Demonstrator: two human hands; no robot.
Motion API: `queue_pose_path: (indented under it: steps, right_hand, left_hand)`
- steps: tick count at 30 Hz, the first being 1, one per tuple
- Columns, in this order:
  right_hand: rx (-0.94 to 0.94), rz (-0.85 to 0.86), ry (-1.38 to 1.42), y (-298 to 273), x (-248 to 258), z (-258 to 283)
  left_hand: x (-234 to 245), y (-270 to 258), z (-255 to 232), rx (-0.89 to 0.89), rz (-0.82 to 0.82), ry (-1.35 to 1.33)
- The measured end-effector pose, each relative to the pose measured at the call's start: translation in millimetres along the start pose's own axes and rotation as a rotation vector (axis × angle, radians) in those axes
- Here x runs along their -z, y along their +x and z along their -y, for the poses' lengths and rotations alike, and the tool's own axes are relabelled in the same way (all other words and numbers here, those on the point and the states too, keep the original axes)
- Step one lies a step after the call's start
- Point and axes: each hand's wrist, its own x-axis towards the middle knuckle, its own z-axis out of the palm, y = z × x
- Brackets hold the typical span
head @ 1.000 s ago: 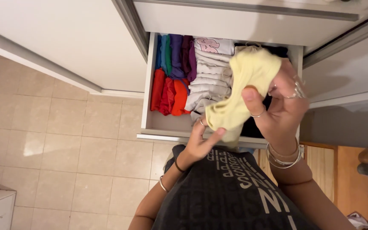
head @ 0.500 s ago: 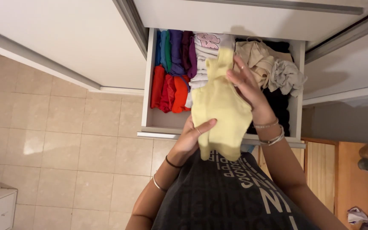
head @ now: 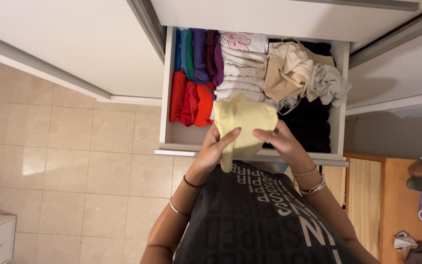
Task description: Folding and organizing various items of clothing into a dresser drawer.
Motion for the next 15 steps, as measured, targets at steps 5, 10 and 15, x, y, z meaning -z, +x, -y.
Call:
queue_pose_path:
  steps: [5, 10, 15]
  right_hand:
    - [-0.069, -0.085, 0.246, 5.1, 4.8, -7.8]
    - [0.15, -0.167, 0.085, 3.5, -8.7, 6.6]
    - [0.27, -0.276, 0.181, 7.5, -4.0, 0.6]
  left_hand:
    - [5.7, 1.9, -3.2, -0.17, -0.048, 0.243]
    - [-6.8, -5.2, -30.8, -0.289, -0.276, 0.497]
    - [-16.3, -11.3, -50.8, -0.484, -0.568, 1.198]
